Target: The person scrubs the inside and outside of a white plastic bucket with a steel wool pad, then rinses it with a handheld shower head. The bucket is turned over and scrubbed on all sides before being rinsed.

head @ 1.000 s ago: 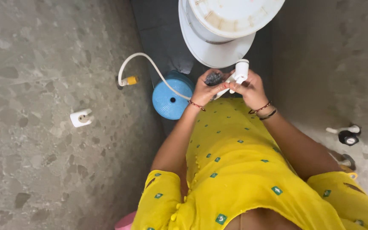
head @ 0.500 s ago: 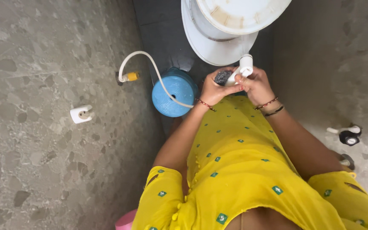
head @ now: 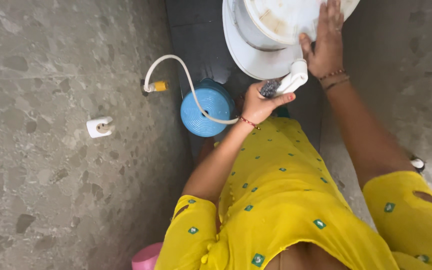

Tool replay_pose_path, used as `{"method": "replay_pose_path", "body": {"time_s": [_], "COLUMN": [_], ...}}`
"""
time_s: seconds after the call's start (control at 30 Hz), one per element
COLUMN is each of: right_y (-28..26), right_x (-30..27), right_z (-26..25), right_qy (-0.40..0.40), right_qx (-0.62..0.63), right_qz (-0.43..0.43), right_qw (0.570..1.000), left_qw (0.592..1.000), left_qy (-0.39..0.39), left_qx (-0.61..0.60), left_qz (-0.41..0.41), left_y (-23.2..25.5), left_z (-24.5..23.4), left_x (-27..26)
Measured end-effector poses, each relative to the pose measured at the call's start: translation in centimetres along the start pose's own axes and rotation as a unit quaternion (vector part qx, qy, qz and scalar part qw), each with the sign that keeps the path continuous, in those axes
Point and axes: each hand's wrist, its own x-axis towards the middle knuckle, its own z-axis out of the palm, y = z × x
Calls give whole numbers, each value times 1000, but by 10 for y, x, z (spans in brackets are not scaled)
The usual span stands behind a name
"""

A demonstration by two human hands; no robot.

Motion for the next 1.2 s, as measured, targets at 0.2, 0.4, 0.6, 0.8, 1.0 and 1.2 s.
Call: {"method": "replay_pose_path", "body": {"time_s": [0.2,0.4,0.6,0.8,1.0,1.2], "right_y": [-7,-15,-23,-31,-54,-76], "right_x": [45,44,51,57,73,100], "right_z": [19,18,16,25,43,61], "right_qy": [-96,-125,-145,-182,-176,-177], "right_qx": [-125,-128,-141,-117,-105,-58], "right_qz": [34,-22,-114,-144,-164,-160], "right_qw": [987,984,973,965,965,969], "left_qw": [1000,999,996,993,990,986], "left_qy": [18,35,57,76,114,130], "left_qx": [-6,-15,-64,-86,-89,-108], "left_qz": [-9,-4,-6,3,2,13], "left_y": [3,7,11,11,23,41], "left_z": [10,-10,-30,-45,-64,-78], "left_x": [-9,-9,-4,3,8,18]}}
